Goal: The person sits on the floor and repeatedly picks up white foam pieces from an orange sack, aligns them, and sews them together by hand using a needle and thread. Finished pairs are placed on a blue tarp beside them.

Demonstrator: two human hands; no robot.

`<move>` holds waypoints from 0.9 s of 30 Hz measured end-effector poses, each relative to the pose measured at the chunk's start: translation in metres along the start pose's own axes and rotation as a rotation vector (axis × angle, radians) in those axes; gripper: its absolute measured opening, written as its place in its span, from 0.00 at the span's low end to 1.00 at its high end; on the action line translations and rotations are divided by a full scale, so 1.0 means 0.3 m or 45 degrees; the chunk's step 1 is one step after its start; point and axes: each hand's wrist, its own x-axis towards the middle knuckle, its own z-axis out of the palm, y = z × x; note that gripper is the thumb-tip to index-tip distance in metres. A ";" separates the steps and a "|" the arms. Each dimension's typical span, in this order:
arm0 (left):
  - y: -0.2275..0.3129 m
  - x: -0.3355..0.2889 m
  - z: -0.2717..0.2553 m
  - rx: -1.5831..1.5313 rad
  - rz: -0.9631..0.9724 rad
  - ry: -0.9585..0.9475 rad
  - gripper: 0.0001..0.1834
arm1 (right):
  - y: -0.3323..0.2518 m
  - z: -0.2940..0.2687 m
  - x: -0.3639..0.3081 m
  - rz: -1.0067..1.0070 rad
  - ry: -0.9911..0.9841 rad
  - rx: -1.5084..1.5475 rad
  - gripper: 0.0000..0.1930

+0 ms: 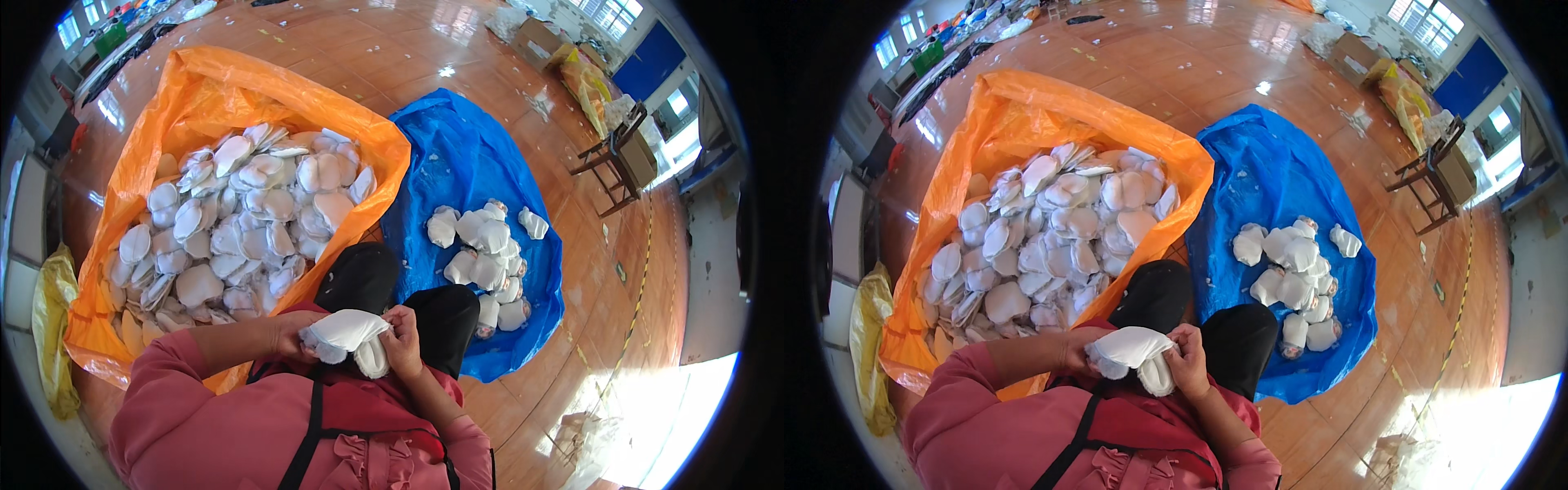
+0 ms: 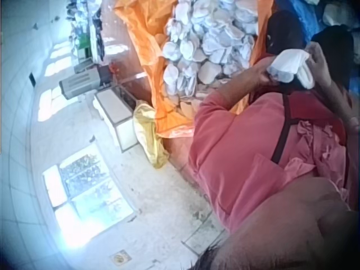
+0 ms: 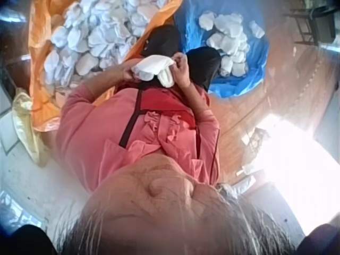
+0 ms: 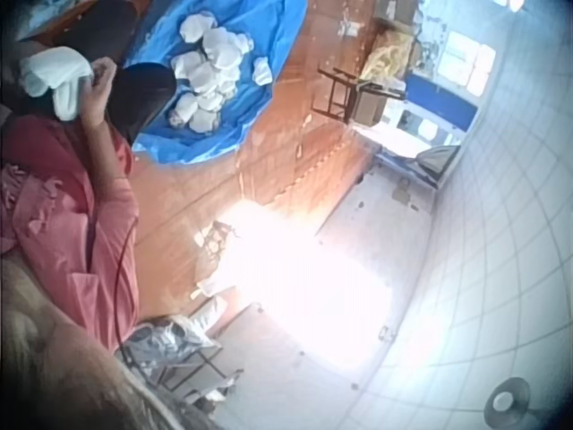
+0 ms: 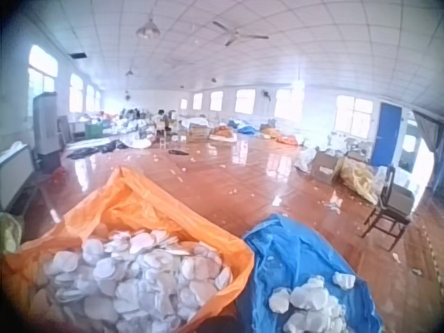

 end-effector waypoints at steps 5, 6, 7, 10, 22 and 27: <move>0.010 -0.033 0.114 0.056 0.256 0.187 0.22 | -0.031 -0.031 0.020 0.075 -0.364 0.408 0.14; 0.007 -0.031 0.103 -0.019 0.294 0.093 0.22 | -0.066 -0.033 0.028 0.142 -0.396 0.462 0.15; 0.003 -0.029 0.094 -0.092 0.330 -0.002 0.22 | -0.096 -0.035 0.038 0.166 -0.425 0.525 0.15; -0.013 -0.035 0.105 -0.241 0.395 -0.236 0.23 | -0.125 -0.051 0.065 0.171 -0.589 0.781 0.20; -0.016 0.031 0.072 -0.429 0.535 -0.398 0.31 | -0.115 -0.026 0.074 0.344 -0.469 0.645 0.19; -0.014 0.046 0.098 -0.372 0.629 -0.293 0.28 | -0.051 0.016 0.063 0.327 -0.174 0.591 0.14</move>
